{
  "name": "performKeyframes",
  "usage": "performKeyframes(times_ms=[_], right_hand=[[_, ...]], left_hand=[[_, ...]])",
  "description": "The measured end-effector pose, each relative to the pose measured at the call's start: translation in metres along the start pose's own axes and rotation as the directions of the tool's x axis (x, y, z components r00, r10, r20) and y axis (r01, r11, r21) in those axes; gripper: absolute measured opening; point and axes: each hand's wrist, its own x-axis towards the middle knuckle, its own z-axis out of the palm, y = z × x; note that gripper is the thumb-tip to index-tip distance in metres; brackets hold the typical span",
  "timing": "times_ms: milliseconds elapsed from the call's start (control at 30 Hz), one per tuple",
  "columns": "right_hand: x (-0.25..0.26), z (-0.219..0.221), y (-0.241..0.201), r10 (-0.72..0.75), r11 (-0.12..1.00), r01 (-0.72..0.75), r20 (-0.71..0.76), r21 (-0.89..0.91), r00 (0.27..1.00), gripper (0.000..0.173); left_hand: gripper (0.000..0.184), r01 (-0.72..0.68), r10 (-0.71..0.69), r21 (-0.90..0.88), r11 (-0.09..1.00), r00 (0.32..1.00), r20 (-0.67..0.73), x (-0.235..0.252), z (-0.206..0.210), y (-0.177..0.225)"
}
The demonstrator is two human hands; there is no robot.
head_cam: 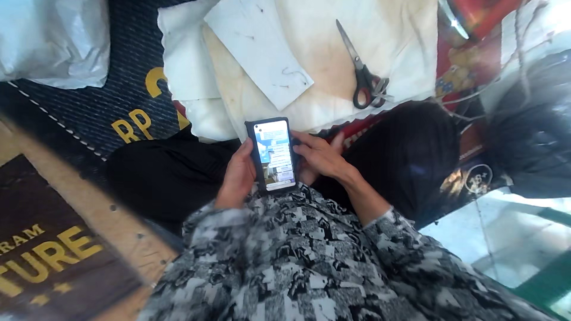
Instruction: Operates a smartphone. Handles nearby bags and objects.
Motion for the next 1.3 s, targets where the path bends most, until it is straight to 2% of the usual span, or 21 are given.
performKeyframes(times_ms=[367,733,1300], right_hand=[[-0.0014,0.0001,-0.0037,-0.016,1.000,0.016,-0.009,-0.026,1.000,0.046],[0.0006,0.0001,-0.0021,-0.015,0.999,0.014,-0.009,-0.042,1.000,0.046],[0.0006,0.0005,-0.0007,-0.019,0.997,0.017,-0.019,-0.069,1.000,0.047]], left_hand=[[0.040,-0.037,0.039,0.052,0.998,0.999,-0.038,-0.0011,-0.0002,-0.0024],[0.040,-0.002,0.002,0.001,1.000,1.000,0.016,0.0013,-0.0010,0.0002],[0.040,0.011,-0.011,0.011,1.000,1.000,-0.011,-0.0021,0.0033,0.0022]])
